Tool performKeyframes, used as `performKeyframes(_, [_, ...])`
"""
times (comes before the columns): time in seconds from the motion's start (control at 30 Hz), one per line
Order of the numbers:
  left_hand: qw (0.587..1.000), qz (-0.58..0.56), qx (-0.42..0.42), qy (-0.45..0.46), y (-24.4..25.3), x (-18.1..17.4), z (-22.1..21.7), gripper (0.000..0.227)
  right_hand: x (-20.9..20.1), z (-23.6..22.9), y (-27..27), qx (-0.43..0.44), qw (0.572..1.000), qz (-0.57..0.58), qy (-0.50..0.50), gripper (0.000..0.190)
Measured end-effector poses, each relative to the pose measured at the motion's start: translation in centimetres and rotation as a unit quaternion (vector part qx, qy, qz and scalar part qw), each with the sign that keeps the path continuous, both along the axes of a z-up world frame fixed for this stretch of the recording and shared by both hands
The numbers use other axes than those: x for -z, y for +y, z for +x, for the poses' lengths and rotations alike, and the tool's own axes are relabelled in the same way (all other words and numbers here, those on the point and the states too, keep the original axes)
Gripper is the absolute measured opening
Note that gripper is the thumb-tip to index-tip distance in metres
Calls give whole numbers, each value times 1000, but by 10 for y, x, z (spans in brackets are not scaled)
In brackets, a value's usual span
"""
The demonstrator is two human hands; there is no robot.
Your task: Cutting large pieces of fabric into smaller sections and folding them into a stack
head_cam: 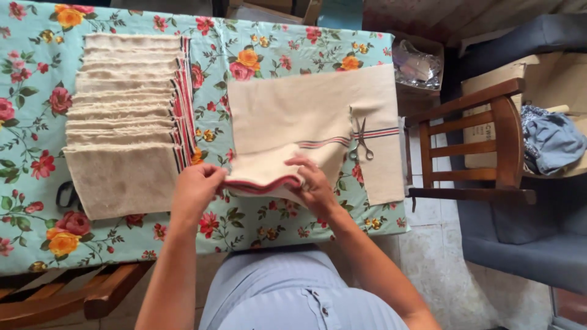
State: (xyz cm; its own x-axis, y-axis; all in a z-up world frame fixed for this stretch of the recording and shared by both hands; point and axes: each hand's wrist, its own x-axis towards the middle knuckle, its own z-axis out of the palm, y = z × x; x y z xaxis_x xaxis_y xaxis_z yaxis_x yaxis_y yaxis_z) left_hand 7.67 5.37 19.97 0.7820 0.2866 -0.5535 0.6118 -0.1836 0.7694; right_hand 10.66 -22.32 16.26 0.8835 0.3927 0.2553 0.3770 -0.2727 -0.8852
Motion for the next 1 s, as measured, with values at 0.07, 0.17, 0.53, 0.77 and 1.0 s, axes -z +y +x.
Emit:
performKeyframes(0.07, [999, -15, -11, -38, -5, -20, 13, 24, -26, 6, -1, -4, 997, 49, 65, 23])
performKeyframes(0.17, [991, -107, -13, -77, -4, -17, 29, 30, -52, 23, -12, 2, 985, 114, 130, 13])
performKeyframes(0.53, [956, -176, 175, -154, -34, -32, 42, 57, -40, 57, -43, 0, 975, 170, 146, 22])
performKeyframes(0.77, [914, -44, 126, -383, -42, -90, 63, 19, -54, 60, -68, -16, 943, 299, 148, 29])
performKeyframes(1.0, [845, 97, 314, -422, -124, -141, 90, 20, -216, 81, -78, -251, 945, 145, 150, 100])
